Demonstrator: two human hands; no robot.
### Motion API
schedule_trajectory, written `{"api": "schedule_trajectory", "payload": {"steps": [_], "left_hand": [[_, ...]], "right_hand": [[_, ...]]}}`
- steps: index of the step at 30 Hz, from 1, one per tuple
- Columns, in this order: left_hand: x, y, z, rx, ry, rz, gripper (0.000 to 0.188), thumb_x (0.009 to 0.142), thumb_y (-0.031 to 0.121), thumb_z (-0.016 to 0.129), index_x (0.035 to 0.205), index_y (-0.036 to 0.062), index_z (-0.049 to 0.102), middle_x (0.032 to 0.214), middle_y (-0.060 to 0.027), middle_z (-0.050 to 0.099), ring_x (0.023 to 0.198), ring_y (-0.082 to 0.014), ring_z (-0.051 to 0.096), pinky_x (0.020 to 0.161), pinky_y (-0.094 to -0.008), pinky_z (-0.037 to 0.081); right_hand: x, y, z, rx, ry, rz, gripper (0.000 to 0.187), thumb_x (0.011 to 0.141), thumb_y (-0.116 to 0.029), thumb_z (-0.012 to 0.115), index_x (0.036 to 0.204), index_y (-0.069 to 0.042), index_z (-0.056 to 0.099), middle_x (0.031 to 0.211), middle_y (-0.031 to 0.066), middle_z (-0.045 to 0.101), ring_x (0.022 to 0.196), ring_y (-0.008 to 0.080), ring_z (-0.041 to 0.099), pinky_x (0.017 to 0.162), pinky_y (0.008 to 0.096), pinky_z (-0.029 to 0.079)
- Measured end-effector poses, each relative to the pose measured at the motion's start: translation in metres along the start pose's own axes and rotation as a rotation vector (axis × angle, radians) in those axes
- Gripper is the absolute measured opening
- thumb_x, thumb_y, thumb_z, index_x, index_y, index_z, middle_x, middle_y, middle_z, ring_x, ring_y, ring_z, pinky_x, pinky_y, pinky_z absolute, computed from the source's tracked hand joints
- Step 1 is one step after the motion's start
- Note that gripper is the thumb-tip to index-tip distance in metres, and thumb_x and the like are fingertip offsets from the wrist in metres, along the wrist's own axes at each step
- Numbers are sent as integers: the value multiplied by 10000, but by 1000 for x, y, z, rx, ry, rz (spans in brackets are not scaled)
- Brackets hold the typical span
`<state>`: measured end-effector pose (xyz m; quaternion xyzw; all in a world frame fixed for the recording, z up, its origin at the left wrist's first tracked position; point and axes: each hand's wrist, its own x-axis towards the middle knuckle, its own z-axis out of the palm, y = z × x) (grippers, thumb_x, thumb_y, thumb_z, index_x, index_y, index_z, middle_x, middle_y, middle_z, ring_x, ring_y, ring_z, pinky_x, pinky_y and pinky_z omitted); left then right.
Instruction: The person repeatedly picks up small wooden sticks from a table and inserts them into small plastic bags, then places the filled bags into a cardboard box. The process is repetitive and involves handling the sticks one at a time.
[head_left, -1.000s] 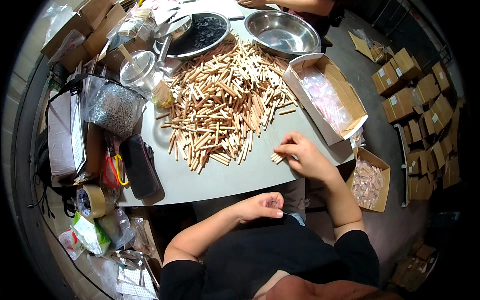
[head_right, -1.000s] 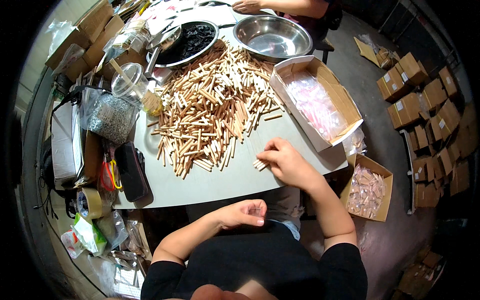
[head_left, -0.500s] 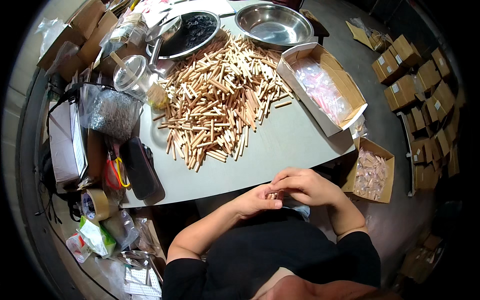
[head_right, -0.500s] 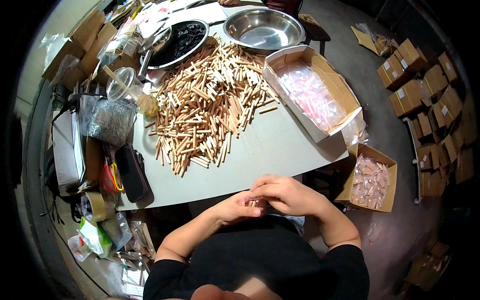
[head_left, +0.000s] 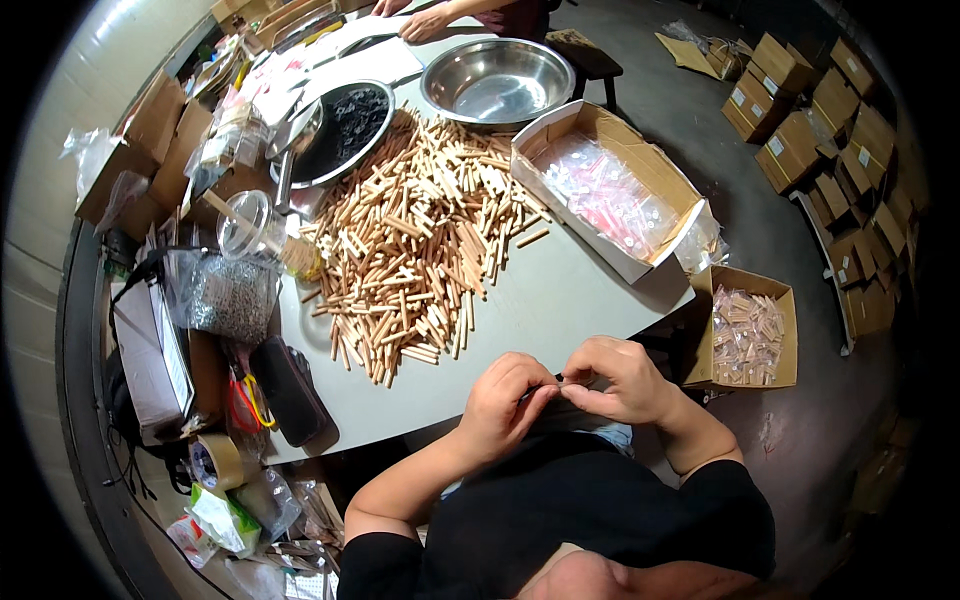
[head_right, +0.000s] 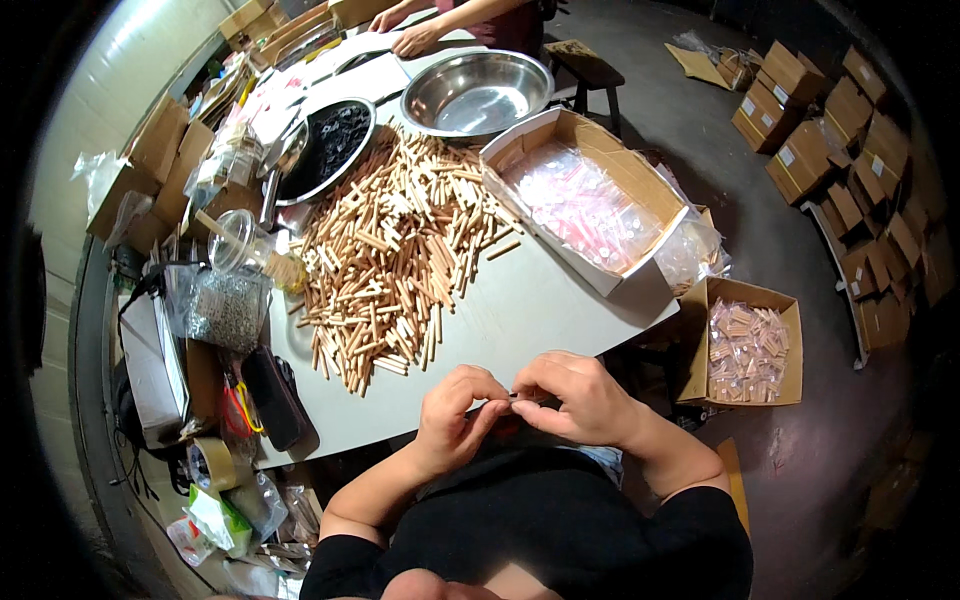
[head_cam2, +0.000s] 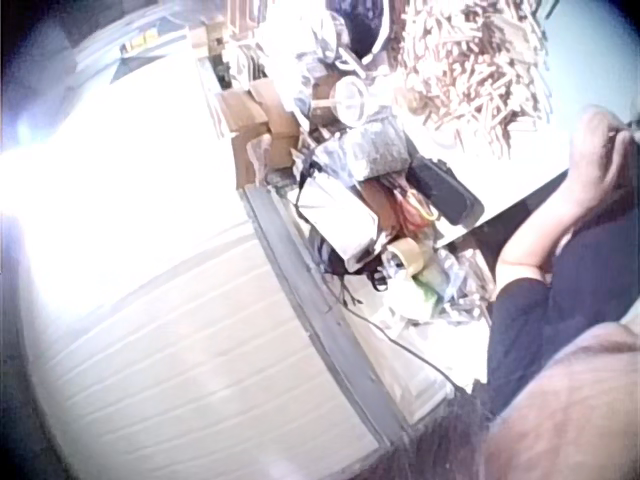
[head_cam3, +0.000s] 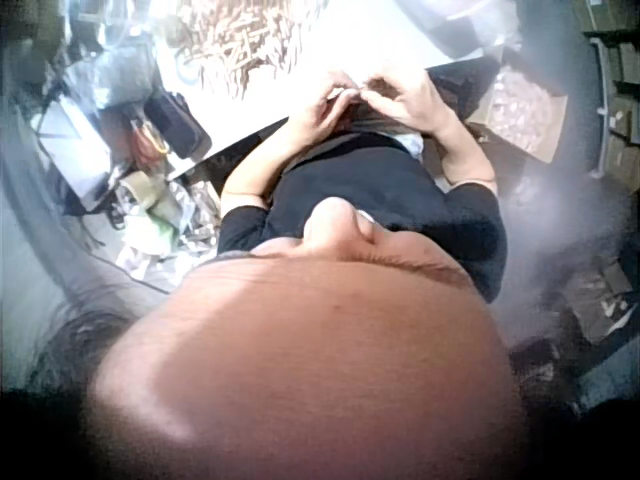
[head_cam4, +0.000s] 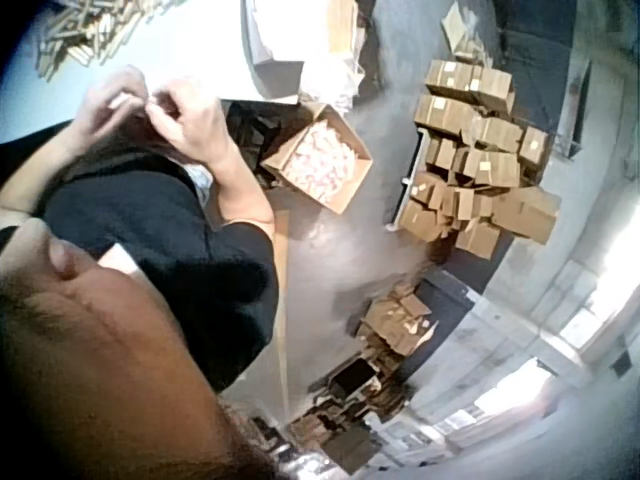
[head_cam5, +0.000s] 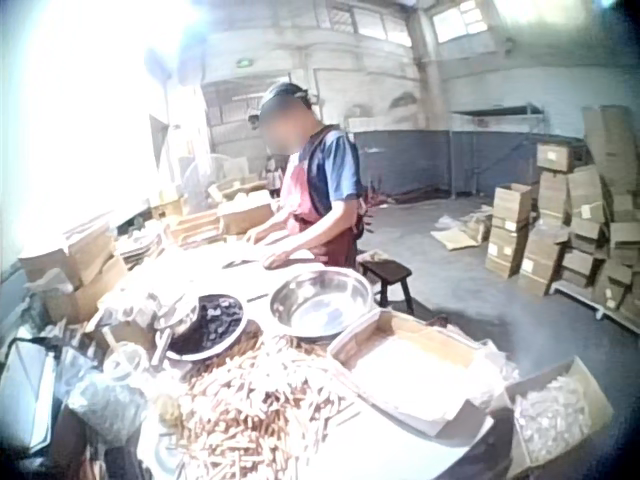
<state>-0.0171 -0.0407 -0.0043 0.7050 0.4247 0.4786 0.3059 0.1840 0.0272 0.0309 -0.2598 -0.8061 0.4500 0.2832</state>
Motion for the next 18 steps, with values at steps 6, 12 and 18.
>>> {"api": "schedule_trajectory", "payload": {"steps": [6,12,18], "left_hand": [[31,9,5,17,-112,18,74,868,23,696,883,21,624,831,-115,626,774,-265,616,702,-348,497],[98,2,18,95,-258,10,77,877,53,685,906,14,624,861,-137,634,815,-312,628,728,-373,500],[236,-74,15,643,-204,133,131,883,78,591,956,-1,665,943,-203,683,945,-377,638,851,-440,509]], "right_hand": [[-7,12,-11,-86,49,-200,133,777,-49,697,788,-3,573,744,132,548,698,328,548,648,404,457],[-43,28,-51,-155,243,-23,220,815,-134,737,731,-10,576,696,127,531,648,310,525,614,394,435],[-121,50,-118,-672,895,415,243,851,-85,709,722,15,529,701,83,515,603,192,467,559,343,375]]}}
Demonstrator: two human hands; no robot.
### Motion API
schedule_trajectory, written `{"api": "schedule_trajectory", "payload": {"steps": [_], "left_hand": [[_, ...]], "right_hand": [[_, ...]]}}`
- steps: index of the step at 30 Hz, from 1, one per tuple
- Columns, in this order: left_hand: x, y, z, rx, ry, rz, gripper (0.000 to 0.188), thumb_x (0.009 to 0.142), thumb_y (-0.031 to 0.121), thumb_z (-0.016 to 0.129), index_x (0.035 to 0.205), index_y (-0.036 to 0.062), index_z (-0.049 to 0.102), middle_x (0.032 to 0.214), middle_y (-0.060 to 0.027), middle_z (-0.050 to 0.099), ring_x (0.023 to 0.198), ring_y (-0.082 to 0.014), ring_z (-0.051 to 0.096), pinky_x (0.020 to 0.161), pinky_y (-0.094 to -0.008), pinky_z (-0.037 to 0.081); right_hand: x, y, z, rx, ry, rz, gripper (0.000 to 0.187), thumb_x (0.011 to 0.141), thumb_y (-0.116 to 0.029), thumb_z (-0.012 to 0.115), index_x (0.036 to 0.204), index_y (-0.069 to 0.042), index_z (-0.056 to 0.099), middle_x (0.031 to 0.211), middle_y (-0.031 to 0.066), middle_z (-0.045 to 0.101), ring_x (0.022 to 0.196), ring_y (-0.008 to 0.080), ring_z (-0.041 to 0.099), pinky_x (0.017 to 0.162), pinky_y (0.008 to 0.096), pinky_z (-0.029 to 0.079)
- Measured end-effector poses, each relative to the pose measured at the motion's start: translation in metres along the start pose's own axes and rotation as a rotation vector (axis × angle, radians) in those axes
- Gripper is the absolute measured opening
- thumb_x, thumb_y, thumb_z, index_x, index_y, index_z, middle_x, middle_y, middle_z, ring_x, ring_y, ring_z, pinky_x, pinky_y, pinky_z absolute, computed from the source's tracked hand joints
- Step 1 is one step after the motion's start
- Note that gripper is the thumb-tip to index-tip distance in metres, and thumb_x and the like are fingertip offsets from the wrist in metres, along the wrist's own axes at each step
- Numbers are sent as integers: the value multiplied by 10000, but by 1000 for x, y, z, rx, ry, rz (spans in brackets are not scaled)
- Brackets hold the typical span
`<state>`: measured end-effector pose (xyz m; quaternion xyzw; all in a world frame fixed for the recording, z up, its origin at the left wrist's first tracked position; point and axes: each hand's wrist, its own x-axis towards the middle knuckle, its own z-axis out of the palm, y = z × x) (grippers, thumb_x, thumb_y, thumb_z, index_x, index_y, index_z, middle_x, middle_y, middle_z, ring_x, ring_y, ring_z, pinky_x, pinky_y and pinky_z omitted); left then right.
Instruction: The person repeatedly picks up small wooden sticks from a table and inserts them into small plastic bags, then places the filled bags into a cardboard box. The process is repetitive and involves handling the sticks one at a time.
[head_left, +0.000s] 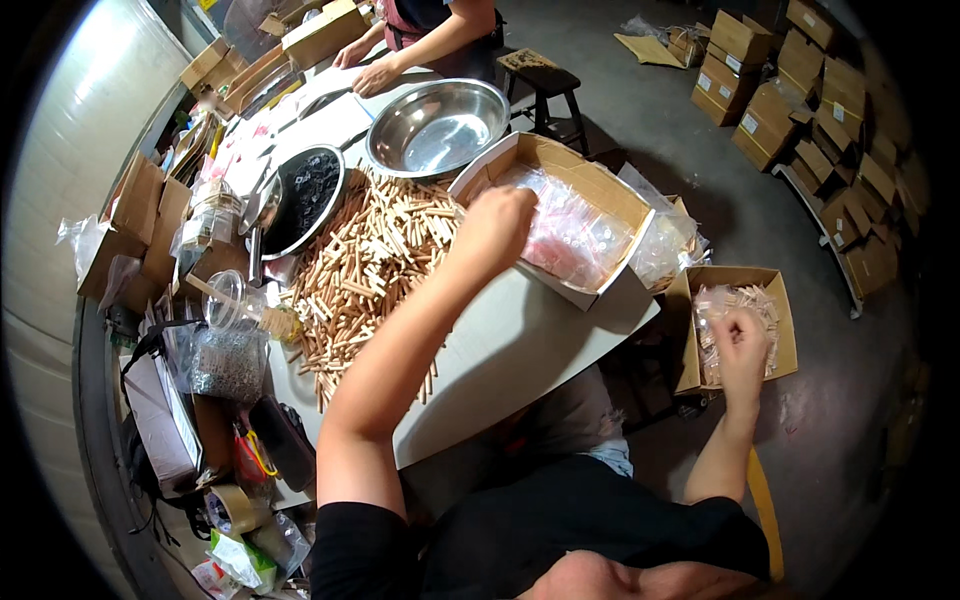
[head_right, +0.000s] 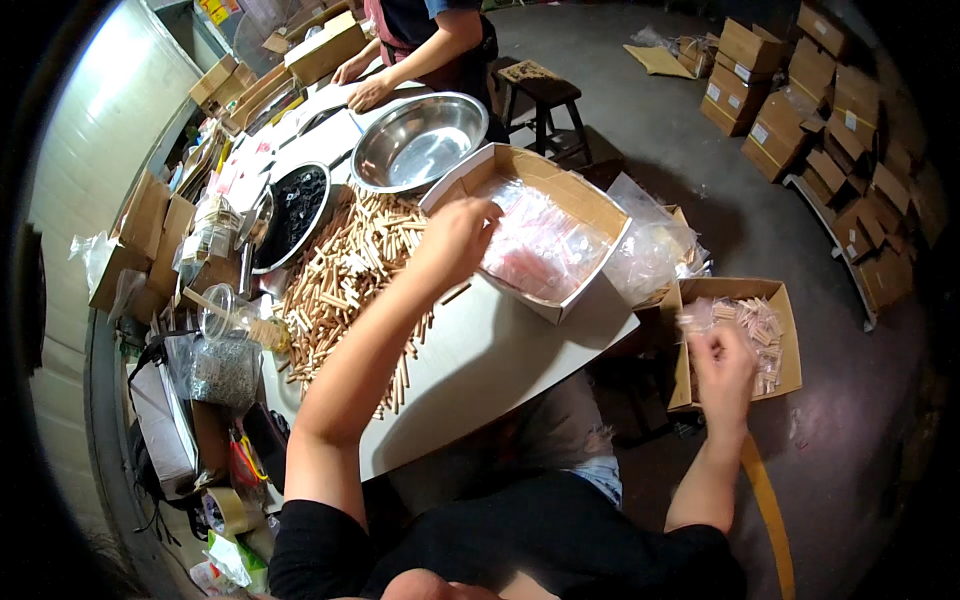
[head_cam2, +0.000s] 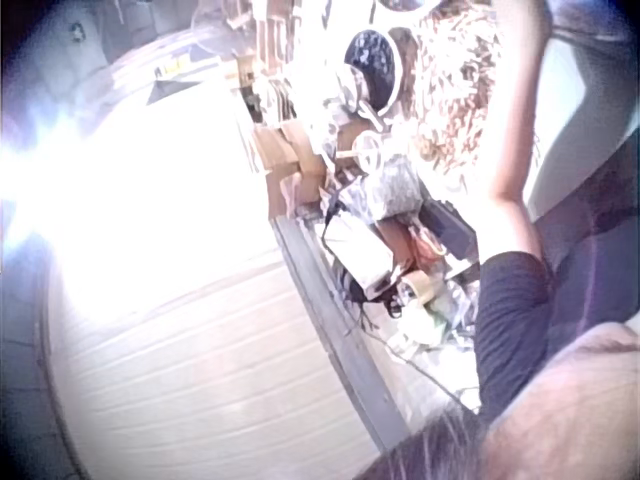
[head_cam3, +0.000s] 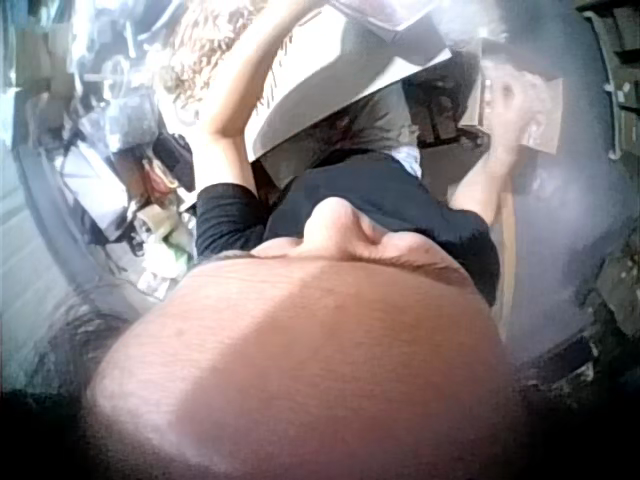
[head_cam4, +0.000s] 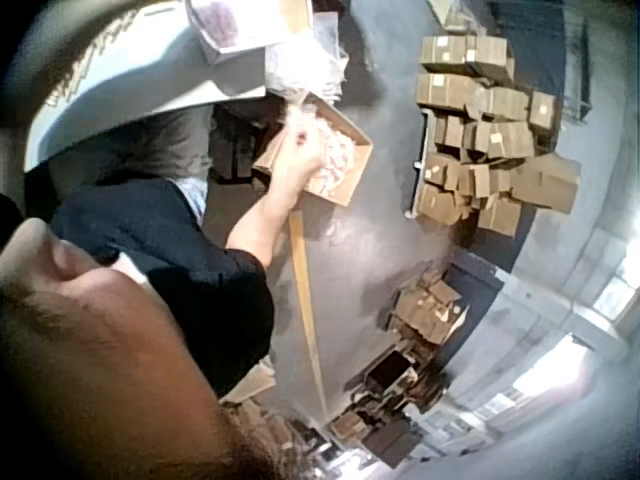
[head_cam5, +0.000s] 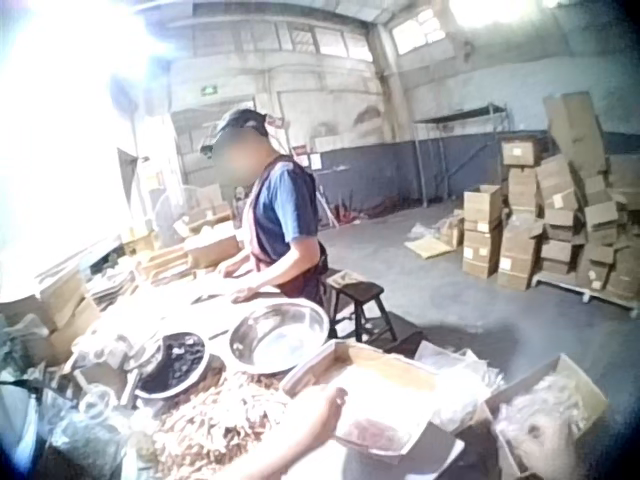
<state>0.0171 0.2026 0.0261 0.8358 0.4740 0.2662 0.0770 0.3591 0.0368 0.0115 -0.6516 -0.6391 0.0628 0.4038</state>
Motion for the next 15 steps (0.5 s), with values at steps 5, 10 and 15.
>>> {"api": "schedule_trajectory", "payload": {"steps": [5,10,15], "left_hand": [[46,-80,28,301,-150,221,251,861,27,489,1045,-20,654,1031,-192,694,1021,-364,649,888,-425,519],[67,-50,27,475,-459,-26,241,921,179,514,860,45,706,921,-137,714,908,-338,687,800,-444,556],[53,-48,13,290,-151,-18,127,813,147,703,763,31,692,837,-146,711,796,-351,688,732,-428,550]], "right_hand": [[-10,20,-9,88,-9,205,186,841,-75,713,776,11,561,743,88,558,629,179,511,584,318,422],[-14,5,16,107,-159,121,187,808,-73,739,763,17,581,744,115,586,630,225,567,595,339,459],[-8,-17,33,164,-259,-10,169,793,-56,738,773,16,587,743,126,574,650,252,579,596,346,470]]}}
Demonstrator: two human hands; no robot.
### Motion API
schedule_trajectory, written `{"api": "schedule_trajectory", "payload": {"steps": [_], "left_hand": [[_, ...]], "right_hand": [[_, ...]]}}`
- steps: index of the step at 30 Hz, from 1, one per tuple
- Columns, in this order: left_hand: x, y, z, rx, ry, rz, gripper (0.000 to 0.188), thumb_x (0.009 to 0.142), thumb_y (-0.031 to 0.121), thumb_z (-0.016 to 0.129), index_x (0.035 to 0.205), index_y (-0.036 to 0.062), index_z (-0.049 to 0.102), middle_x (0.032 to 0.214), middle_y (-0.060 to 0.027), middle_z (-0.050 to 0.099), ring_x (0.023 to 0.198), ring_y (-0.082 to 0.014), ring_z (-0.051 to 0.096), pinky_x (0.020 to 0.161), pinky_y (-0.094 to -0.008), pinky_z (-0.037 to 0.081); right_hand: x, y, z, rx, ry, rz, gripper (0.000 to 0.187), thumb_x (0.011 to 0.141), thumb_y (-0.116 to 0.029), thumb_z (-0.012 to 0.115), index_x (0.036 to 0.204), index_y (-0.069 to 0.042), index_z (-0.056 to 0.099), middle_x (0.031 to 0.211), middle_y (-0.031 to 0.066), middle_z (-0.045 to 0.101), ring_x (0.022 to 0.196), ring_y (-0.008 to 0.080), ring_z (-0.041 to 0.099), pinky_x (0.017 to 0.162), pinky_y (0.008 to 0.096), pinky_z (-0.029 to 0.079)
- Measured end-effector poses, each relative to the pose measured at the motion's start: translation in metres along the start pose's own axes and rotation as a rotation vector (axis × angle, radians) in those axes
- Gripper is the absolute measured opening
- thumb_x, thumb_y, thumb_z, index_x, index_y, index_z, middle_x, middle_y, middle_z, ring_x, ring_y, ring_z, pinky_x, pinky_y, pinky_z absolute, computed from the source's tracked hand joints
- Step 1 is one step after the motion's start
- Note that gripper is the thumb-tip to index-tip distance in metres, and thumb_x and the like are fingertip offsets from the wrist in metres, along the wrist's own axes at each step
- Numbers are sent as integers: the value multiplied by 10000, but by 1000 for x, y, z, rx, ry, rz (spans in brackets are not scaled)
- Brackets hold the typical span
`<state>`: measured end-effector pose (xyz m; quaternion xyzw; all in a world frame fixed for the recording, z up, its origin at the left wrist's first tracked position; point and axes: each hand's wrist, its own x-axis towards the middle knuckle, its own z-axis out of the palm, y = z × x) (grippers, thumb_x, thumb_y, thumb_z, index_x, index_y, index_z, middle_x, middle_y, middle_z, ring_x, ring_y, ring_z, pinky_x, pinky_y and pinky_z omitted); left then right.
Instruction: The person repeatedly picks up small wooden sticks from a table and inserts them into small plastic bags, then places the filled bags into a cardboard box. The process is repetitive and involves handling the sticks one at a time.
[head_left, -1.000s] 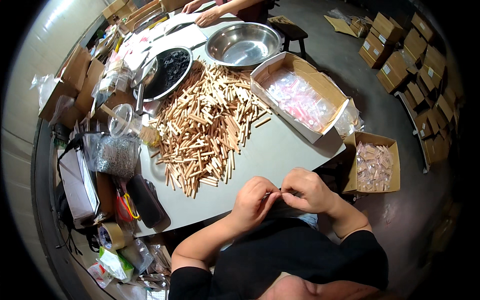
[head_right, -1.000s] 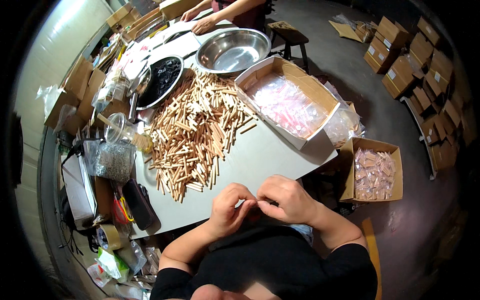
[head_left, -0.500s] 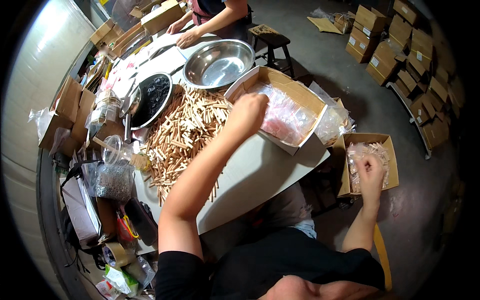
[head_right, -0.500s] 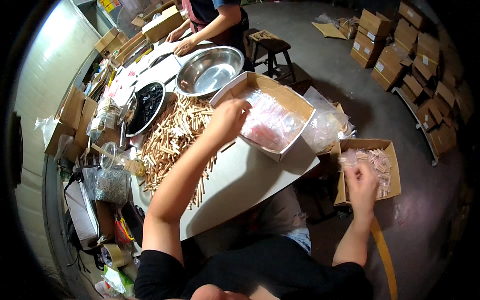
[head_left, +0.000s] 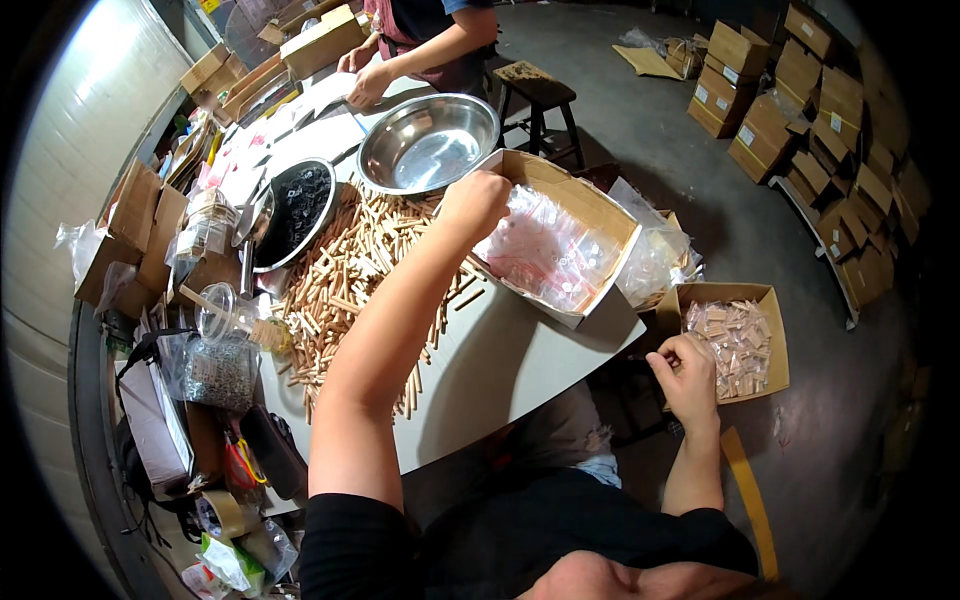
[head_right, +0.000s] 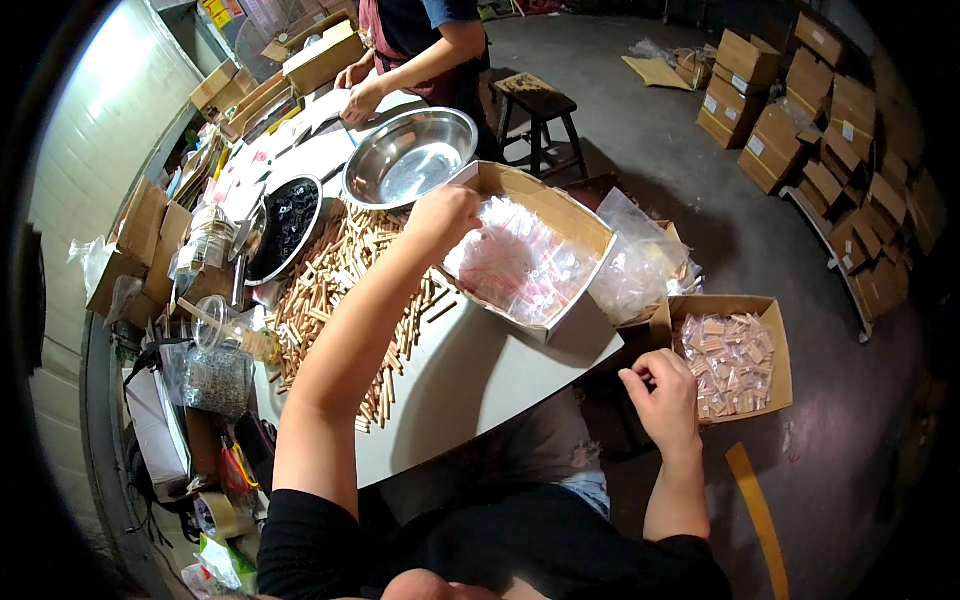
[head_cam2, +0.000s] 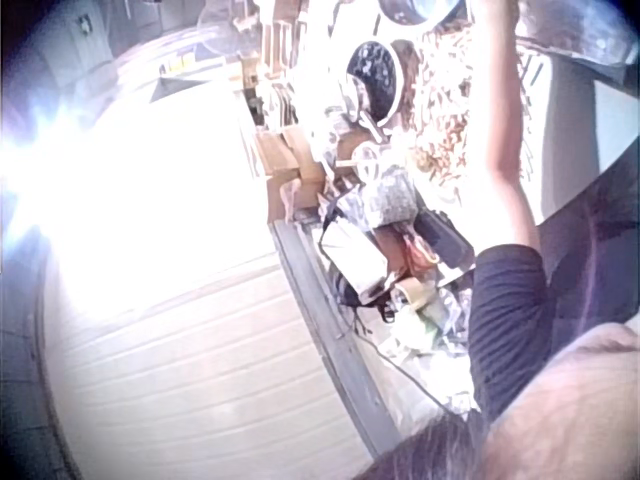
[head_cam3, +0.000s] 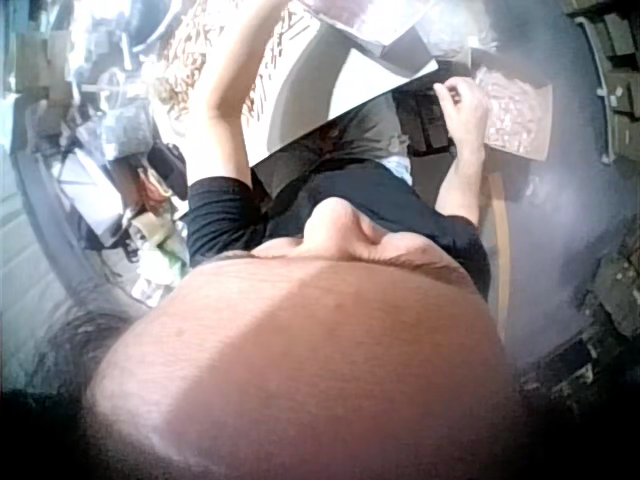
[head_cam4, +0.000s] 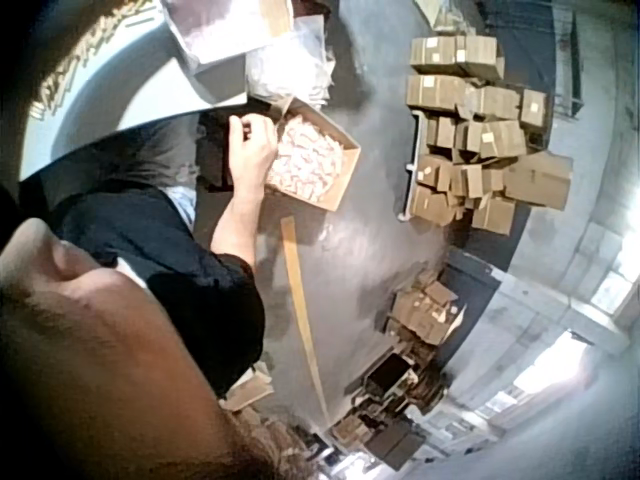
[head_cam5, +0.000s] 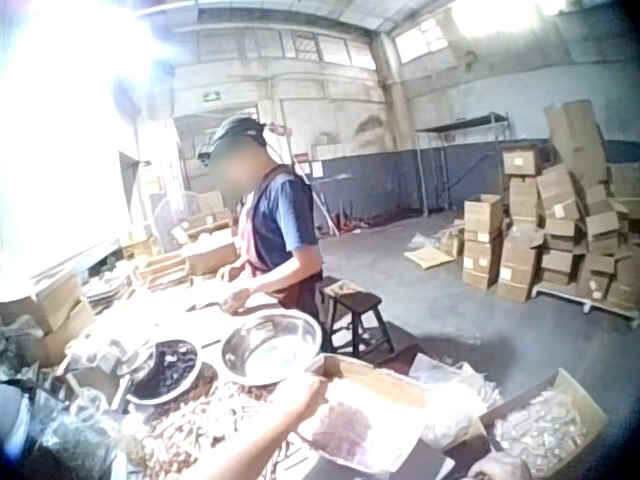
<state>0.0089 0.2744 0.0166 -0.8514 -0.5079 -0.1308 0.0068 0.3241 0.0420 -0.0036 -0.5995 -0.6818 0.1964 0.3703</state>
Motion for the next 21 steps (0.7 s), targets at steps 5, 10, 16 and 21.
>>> {"api": "schedule_trajectory", "payload": {"steps": [5,10,16,21], "left_hand": [[-13,1,-36,-464,97,-196,220,711,115,764,799,-6,603,759,-137,655,674,-268,628,639,-353,507],[-47,-7,-36,-809,220,-291,210,782,45,715,951,-28,614,838,-59,654,739,-121,612,666,-278,499],[-125,8,-59,-1044,207,-334,130,935,104,671,930,-25,660,857,-20,674,786,-69,589,672,-210,459],[-219,13,-68,-939,284,-262,164,966,3,571,1085,-35,678,996,-66,667,891,-116,615,788,-233,471]], "right_hand": [[3,-21,24,38,-103,-166,164,776,-100,747,765,-6,613,762,133,601,742,332,602,675,406,479],[15,-52,63,110,-366,-374,143,793,-113,727,834,-15,631,811,144,613,805,356,610,724,426,492],[51,-71,142,-50,-386,-551,217,825,-11,608,1041,17,607,1105,184,583,1011,368,597,873,434,504],[76,-104,188,-326,-238,-654,273,876,-2,493,1131,46,576,1214,186,531,1108,355,550,907,420,513]]}}
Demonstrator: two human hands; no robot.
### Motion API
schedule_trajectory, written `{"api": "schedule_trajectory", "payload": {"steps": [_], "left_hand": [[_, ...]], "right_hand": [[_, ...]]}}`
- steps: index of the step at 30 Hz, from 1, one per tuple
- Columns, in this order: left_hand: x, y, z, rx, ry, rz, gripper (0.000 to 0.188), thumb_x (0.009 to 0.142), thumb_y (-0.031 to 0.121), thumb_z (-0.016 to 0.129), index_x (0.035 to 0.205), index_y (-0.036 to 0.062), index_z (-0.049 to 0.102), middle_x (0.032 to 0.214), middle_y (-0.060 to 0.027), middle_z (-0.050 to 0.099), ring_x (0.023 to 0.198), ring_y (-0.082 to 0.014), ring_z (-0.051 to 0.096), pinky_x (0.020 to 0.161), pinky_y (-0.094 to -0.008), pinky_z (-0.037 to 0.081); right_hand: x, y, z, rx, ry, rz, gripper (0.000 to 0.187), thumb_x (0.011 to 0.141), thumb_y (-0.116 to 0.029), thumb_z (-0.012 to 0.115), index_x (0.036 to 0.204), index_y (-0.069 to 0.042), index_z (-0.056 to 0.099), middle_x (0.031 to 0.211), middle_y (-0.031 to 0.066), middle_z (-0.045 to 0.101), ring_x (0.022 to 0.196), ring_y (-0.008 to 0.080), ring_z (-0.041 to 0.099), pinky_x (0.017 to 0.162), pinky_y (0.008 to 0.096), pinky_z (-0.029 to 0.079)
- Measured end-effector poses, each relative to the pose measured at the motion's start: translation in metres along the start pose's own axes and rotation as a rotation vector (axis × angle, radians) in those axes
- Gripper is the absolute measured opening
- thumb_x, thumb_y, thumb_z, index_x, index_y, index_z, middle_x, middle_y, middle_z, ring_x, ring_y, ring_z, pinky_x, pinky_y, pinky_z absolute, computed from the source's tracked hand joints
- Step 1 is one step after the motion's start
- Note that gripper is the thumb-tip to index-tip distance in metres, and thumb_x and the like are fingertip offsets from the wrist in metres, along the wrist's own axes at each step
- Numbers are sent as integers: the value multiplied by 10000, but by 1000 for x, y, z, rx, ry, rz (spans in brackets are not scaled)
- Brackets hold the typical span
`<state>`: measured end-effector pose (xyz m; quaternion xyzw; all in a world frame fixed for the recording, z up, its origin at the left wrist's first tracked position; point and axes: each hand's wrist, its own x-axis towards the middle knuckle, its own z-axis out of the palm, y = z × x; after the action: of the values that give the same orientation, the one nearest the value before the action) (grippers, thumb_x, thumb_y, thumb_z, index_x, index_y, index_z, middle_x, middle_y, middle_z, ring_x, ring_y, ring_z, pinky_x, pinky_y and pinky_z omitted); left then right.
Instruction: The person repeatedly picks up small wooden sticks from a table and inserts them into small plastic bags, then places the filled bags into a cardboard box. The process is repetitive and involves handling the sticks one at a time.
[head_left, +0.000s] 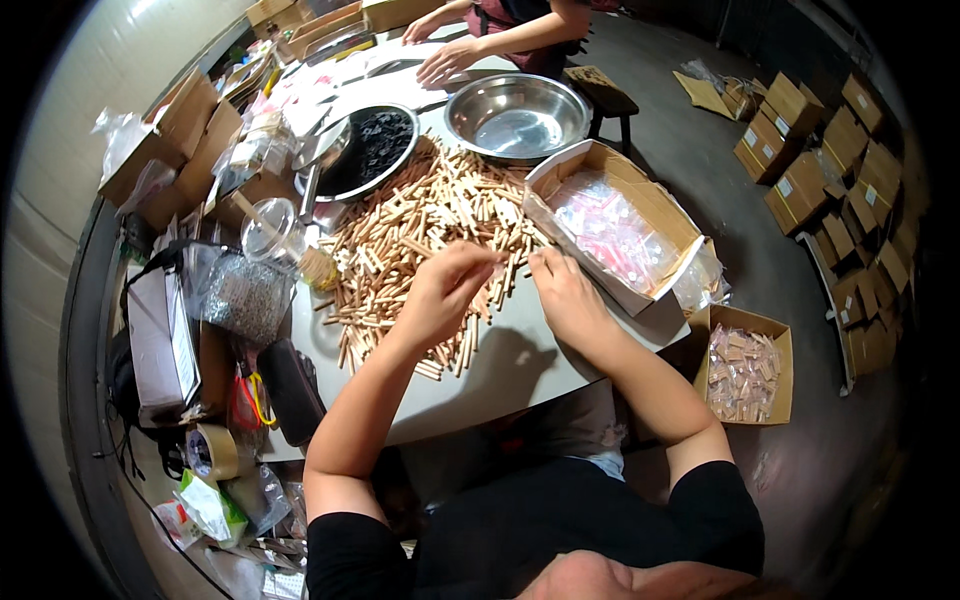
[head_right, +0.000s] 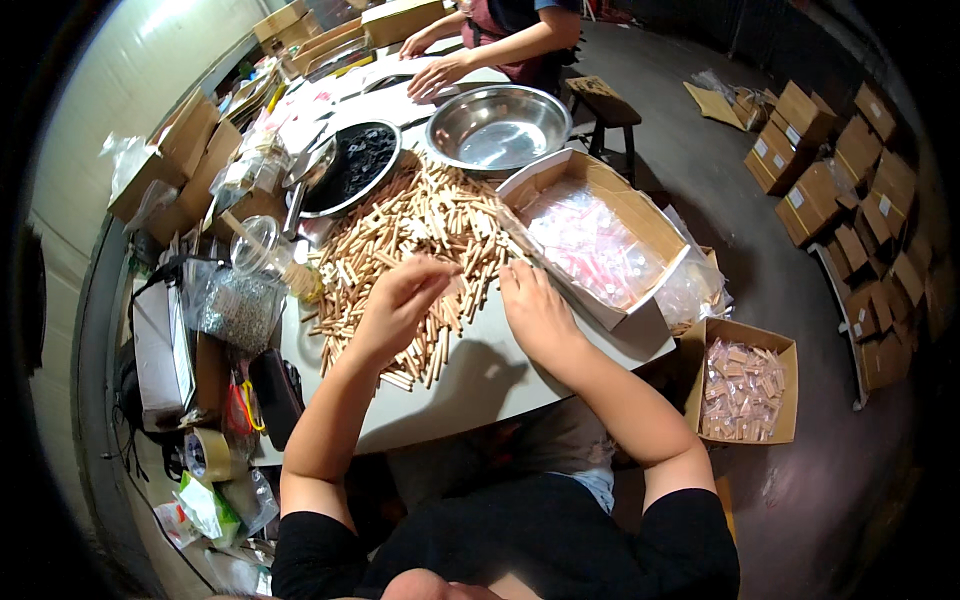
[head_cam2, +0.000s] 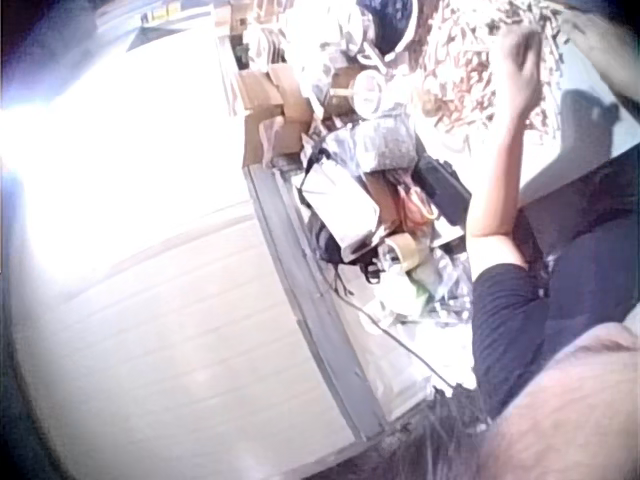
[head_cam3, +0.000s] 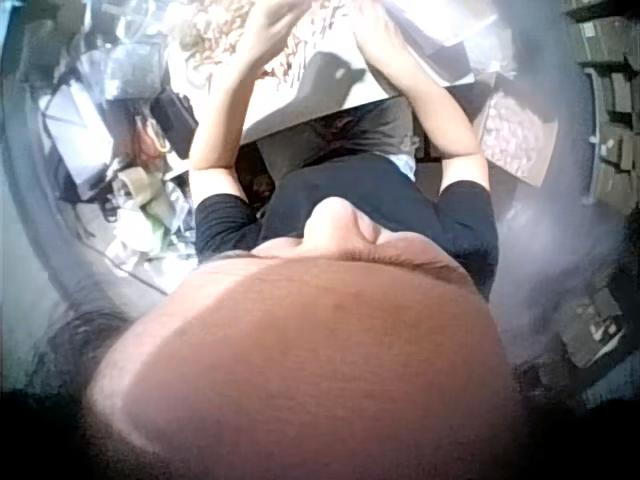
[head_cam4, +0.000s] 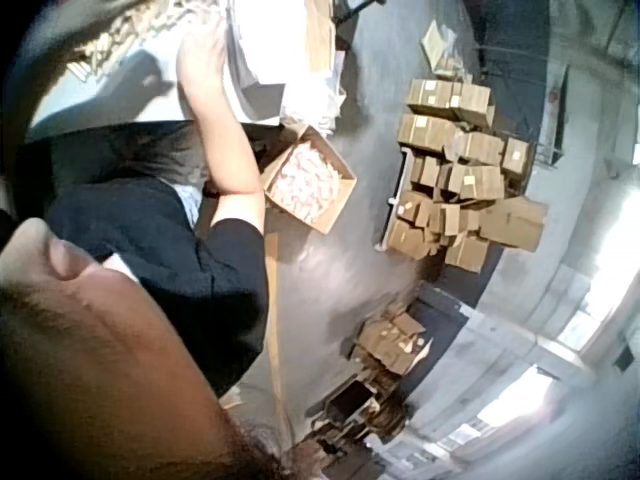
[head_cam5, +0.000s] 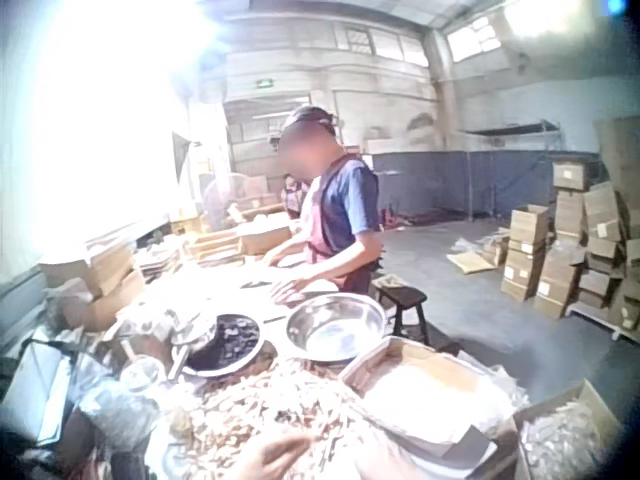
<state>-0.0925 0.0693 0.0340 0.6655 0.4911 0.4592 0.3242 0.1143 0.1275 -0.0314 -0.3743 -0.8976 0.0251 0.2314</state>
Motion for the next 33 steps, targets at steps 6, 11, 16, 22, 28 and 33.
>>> {"api": "schedule_trajectory", "payload": {"steps": [6,11,16,22,28,33], "left_hand": [[-103,-9,-10,-293,111,-241,92,887,50,704,851,-34,700,755,-46,682,711,-85,606,657,-236,484],[-172,-16,8,-808,173,-420,122,851,18,737,764,-12,656,759,-41,648,641,-84,569,587,-218,434],[-192,-17,21,-867,19,-400,115,904,32,683,1005,-8,723,1115,-85,649,974,-121,616,794,-253,489],[-189,-8,28,-973,-102,-361,174,856,26,742,745,-1,611,986,-115,699,909,-142,653,802,-272,520],[-189,-18,49,-886,-308,-486,211,835,39,776,909,34,579,870,-30,637,802,-81,572,708,-221,459],[-184,-17,63,-742,-461,-490,206,900,183,744,978,57,601,864,39,596,787,-35,519,694,-207,439]], "right_hand": [[17,0,28,-177,-47,56,121,849,-17,525,941,0,601,1044,163,556,960,323,565,849,390,525],[-10,-12,1,86,-133,-92,172,847,-5,520,991,-16,613,1023,162,574,958,345,574,841,416,508],[0,-12,6,216,-91,-106,359,833,44,538,1185,-17,579,1041,191,565,981,382,565,864,432,490],[9,-14,1,326,-151,-117,299,801,38,606,1098,0,603,1038,193,558,964,393,574,864,439,485],[-21,-23,-17,412,-217,-123,296,770,25,628,1065,-1,609,1053,184,542,990,380,570,880,421,485],[-8,-16,-13,322,-245,-165,570,723,-76,588,1289,-15,567,1162,213,505,1134,396,461,1010,461,406]]}}
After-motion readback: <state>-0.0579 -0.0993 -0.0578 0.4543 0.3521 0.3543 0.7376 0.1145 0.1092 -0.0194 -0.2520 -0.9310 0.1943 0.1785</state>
